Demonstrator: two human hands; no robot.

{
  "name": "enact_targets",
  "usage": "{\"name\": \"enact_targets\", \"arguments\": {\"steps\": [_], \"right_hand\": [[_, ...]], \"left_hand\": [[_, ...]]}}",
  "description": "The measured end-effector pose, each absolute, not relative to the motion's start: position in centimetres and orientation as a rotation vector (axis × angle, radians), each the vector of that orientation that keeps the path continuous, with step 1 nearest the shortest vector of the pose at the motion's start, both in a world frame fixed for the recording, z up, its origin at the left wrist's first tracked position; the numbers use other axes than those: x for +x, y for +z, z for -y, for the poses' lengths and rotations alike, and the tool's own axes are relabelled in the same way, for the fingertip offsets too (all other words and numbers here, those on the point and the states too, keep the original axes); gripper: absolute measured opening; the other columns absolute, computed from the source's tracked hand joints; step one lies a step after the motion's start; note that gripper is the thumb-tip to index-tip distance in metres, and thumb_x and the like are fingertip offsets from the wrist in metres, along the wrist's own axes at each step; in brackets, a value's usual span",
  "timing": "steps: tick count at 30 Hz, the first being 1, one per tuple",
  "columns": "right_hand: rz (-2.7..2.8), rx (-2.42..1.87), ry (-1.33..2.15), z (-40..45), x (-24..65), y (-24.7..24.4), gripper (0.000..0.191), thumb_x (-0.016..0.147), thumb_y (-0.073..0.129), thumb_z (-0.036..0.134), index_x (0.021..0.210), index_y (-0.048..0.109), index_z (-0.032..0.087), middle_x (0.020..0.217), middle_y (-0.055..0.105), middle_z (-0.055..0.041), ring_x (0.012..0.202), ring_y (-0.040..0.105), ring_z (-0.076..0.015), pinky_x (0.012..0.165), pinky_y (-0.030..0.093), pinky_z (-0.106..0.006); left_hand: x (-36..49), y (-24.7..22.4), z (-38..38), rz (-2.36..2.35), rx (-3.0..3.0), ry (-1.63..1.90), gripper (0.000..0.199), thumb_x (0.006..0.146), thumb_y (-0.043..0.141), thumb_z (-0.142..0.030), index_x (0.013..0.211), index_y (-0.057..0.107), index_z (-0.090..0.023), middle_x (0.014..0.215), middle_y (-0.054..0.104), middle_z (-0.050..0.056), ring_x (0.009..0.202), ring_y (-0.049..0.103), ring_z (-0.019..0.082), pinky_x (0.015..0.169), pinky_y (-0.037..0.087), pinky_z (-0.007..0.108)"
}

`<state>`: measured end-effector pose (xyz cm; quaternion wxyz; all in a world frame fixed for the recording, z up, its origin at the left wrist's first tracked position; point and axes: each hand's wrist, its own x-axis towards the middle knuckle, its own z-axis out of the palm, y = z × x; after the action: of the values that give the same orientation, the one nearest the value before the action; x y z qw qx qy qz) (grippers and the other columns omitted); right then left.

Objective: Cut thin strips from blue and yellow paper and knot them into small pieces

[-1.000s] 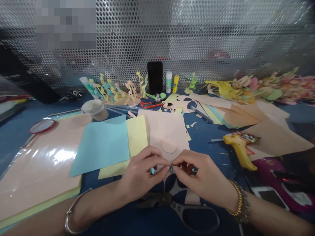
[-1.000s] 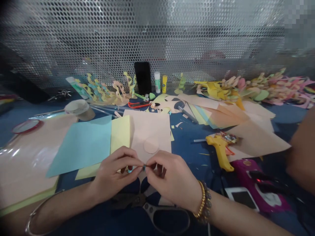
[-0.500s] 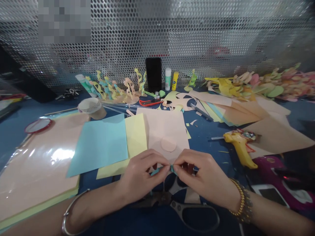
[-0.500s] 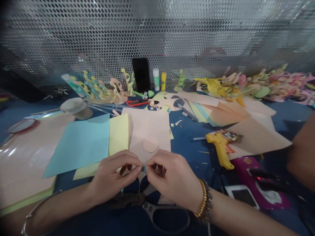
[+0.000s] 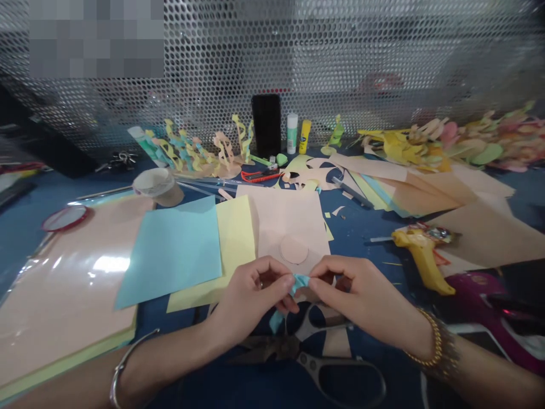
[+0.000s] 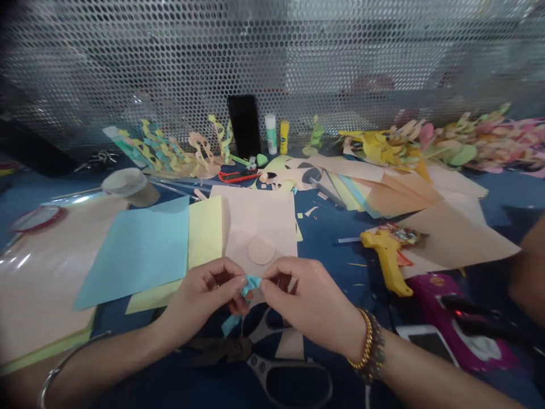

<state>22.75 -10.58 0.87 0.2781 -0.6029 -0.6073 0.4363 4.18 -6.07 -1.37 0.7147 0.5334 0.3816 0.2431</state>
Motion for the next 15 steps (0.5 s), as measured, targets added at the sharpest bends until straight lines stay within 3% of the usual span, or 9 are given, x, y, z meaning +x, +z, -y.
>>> {"name": "enact_targets", "arguments": {"steps": [4,10,15], "right_hand": [[1.591,-1.606,1.173,10.67,22.93,0.90,0.012,0.082,0.054,0.021,0.076,0.064,0.019,0.064,0.061,0.0024,0.052,0.050,-0.0085,0.046,0.039,-0.018],[1.597,-1.586,1.140,10.82,23.12,0.87,0.015,0.086,0.053,0.026,0.079,0.065,0.021,0.066,0.063,0.0018,0.054,0.053,-0.0097,0.047,0.042,-0.019],[1.617,-1.575,1.105,10.80,22.96,0.96,0.011,0.085,0.053,0.024,0.083,0.063,0.021,0.070,0.064,0.0010,0.058,0.056,-0.0108,0.050,0.045,-0.019]], "left_hand": [[4.39,-1.62,5.98,-0.786,1.005,0.516,0.017,0.083,0.065,-0.032,0.079,0.061,-0.016,0.063,0.070,0.000,0.059,0.071,0.013,0.055,0.056,0.019],[4.38,-1.94,6.14,-0.744,0.958,0.527,0.019,0.084,0.064,-0.031,0.097,0.068,-0.018,0.072,0.072,0.002,0.063,0.072,0.014,0.058,0.058,0.020],[4.52,-1.74,6.21,-0.788,1.019,0.545,0.015,0.074,0.073,-0.023,0.088,0.071,-0.018,0.072,0.072,0.001,0.063,0.070,0.012,0.056,0.056,0.018]]}}
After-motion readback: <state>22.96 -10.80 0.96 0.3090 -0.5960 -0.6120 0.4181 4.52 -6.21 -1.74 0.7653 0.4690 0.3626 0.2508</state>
